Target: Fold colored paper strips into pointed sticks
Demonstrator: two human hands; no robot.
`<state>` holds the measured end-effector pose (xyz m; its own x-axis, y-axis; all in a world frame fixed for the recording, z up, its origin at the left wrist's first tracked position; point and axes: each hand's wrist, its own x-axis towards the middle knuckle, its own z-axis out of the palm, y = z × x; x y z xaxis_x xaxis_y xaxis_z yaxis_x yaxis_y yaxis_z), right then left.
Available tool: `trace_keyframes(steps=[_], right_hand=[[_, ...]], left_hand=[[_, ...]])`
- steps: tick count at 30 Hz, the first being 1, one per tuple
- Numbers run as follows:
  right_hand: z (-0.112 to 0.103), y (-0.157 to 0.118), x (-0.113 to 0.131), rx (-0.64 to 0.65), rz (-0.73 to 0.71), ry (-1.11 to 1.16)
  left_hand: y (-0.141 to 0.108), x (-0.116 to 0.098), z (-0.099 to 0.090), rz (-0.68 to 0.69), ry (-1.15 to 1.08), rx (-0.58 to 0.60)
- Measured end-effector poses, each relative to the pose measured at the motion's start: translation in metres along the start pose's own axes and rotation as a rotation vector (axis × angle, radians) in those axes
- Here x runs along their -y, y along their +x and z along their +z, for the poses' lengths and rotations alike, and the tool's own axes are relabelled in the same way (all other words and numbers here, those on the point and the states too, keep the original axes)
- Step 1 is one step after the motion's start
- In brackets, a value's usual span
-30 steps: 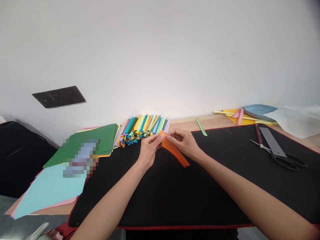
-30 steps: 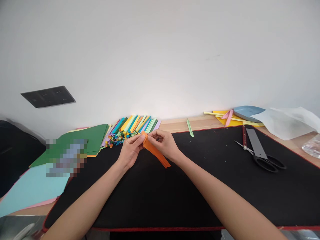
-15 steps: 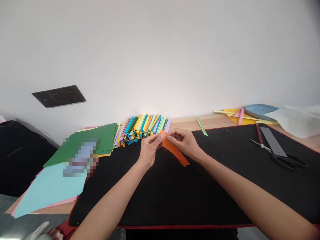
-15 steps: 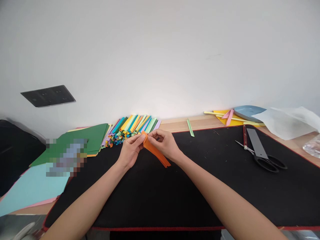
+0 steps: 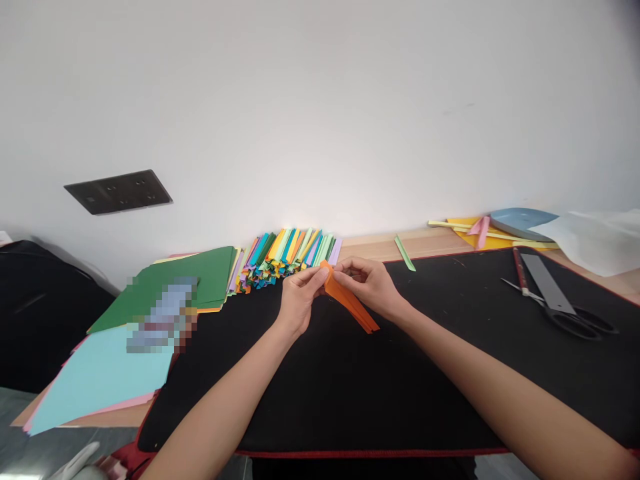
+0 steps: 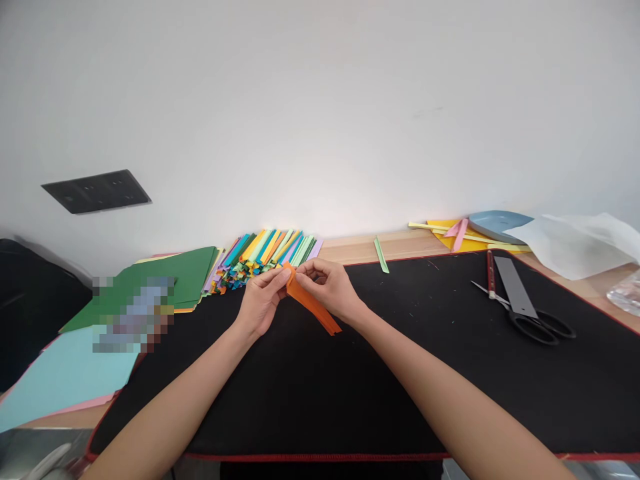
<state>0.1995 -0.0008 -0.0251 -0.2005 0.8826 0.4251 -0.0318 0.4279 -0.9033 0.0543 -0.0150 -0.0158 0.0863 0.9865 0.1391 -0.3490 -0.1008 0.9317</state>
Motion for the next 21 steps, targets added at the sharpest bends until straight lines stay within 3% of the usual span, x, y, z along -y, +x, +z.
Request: trace_keyframes(steps=[15, 21], right_hand=[[-0.0005, -0.0002, 0.006, -0.004, -0.003, -0.029], [-0.0015, 0.0004, 0.0061, -0.002, 0.001, -0.023]], left_hand=[[-0.0022, -0.0002, 0.0016, 0.052, 0.098, -0.03], [-0.0032, -0.0019, 0.0005, 0.149, 0.192, 0.011]])
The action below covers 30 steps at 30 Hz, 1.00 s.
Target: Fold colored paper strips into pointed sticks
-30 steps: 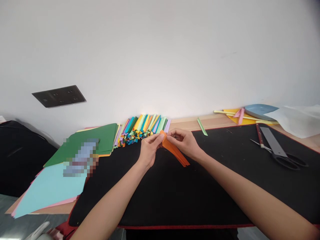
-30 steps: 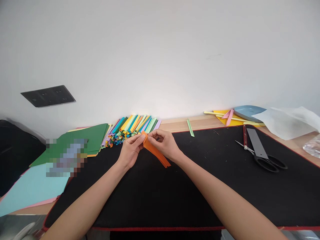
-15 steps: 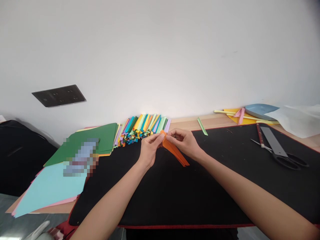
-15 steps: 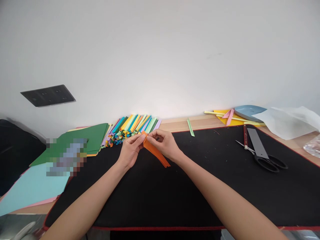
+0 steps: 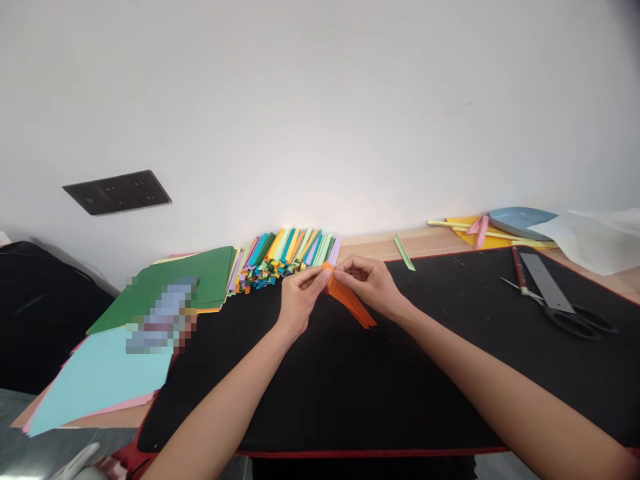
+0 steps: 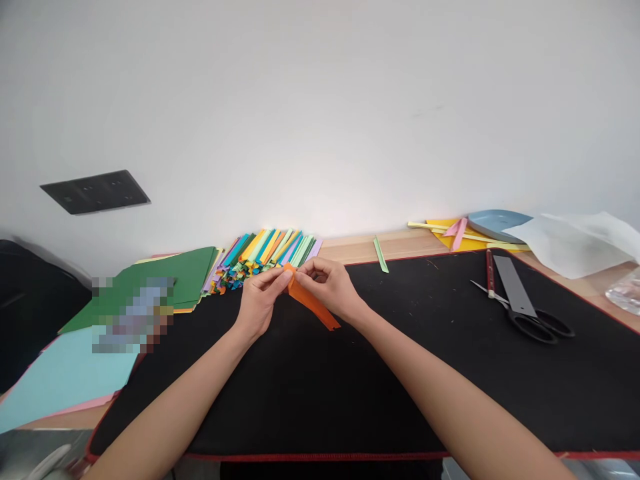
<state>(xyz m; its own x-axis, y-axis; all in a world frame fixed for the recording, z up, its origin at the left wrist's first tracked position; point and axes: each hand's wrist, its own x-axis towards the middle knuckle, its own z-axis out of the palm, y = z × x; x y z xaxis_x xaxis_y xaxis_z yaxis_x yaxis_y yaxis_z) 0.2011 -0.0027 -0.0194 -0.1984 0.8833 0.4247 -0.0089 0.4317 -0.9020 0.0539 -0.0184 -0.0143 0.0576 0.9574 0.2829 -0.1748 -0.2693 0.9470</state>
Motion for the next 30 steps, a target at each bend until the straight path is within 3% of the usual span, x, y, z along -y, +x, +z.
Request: trace_keyframes(steps=[8, 20, 25, 30], right_hand=[[-0.0006, -0.0002, 0.0007, 0.037, -0.008, 0.007], [-0.0018, 0.0, 0.0005, 0.06, -0.014, 0.0], [0.0, -0.0007, 0.0033, 0.073, 0.013, 0.038], [-0.0005, -0.0003, 0.0073, 0.083, 0.084, 0.101]], left_hand=[[0.0005, -0.0001, -0.0025, 0.073, 0.091, -0.004], [0.0006, -0.0006, -0.0015, 0.073, 0.076, -0.014], [0.0002, -0.0006, -0.0032, 0.145, 0.133, -0.009], [-0.0001, 0.0008, -0.0029, 0.082, 0.164, -0.015]])
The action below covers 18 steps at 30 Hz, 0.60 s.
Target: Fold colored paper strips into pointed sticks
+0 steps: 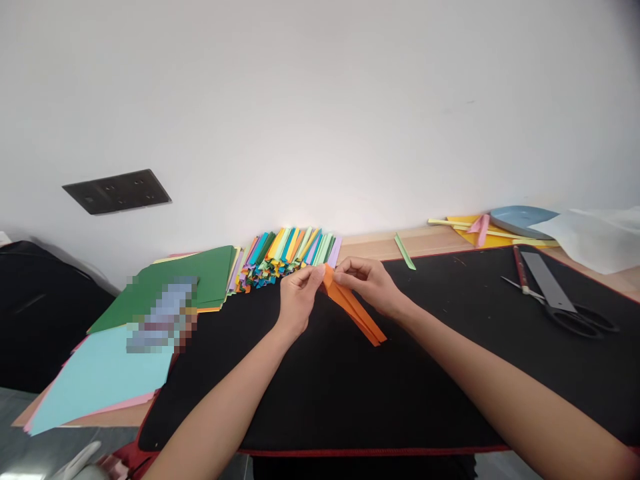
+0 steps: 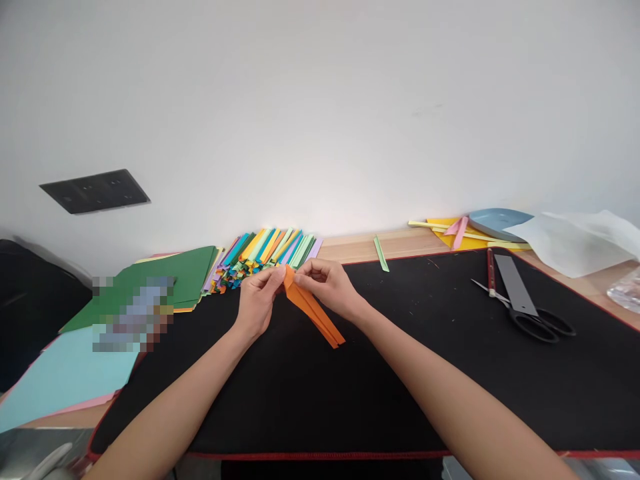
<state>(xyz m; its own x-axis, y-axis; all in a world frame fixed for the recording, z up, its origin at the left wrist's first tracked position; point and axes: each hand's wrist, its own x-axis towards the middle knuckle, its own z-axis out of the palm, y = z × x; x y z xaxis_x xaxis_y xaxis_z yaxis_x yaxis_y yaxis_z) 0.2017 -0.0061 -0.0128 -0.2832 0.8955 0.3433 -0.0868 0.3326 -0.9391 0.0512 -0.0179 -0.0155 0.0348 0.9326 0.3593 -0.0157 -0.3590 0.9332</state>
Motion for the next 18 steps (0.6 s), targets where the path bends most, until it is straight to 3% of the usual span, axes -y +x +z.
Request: trace_keyframes(steps=[6, 18], right_hand=[[-0.0029, 0.0014, -0.0049, -0.014, 0.063, 0.074], [-0.0014, 0.001, 0.0016, 0.075, 0.118, 0.098]], left_hand=[[0.0, -0.0019, 0.0009, -0.015, -0.003, 0.051], [-0.0009, -0.0079, -0.0016, 0.038, 0.201, 0.102]])
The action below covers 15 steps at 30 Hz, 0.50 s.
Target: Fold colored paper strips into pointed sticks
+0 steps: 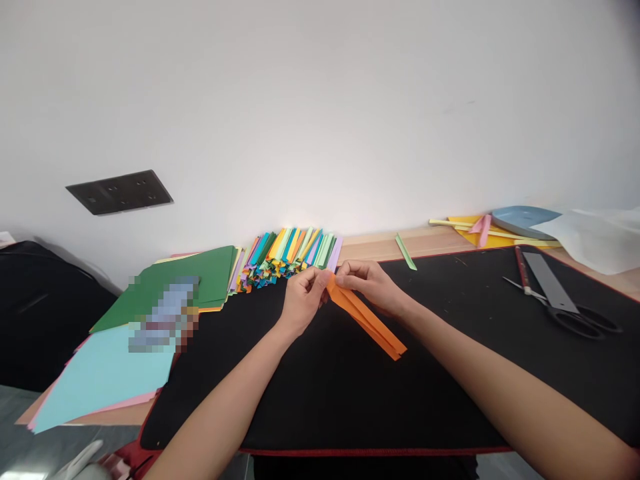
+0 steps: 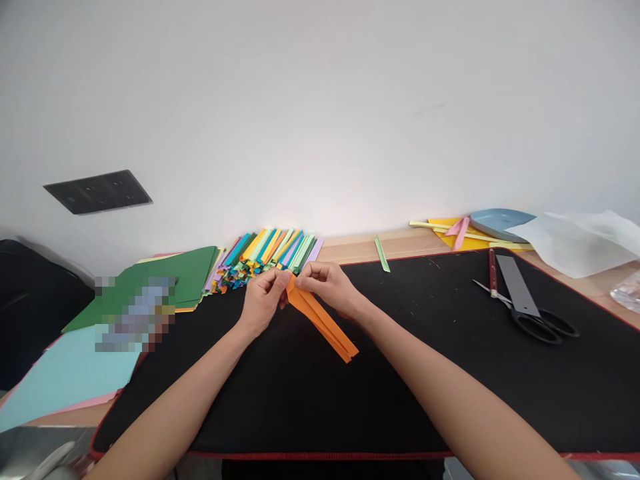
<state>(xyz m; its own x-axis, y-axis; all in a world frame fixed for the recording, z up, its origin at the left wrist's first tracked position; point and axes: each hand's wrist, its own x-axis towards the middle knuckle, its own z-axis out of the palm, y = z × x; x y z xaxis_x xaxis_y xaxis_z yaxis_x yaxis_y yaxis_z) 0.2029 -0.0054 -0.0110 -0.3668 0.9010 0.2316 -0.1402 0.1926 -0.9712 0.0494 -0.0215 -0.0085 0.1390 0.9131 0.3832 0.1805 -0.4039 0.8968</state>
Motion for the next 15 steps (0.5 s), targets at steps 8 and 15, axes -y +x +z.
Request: trace_keyframes(steps=[8, 15], right_hand=[[-0.0009, 0.0017, -0.0045, -0.037, -0.012, -0.041], [-0.0037, 0.0024, -0.0037, -0.06, -0.009, -0.032]], left_hand=[[0.0002, 0.0037, 0.0008, -0.042, -0.036, -0.027], [0.001, 0.0062, 0.0003, -0.072, -0.077, 0.048]])
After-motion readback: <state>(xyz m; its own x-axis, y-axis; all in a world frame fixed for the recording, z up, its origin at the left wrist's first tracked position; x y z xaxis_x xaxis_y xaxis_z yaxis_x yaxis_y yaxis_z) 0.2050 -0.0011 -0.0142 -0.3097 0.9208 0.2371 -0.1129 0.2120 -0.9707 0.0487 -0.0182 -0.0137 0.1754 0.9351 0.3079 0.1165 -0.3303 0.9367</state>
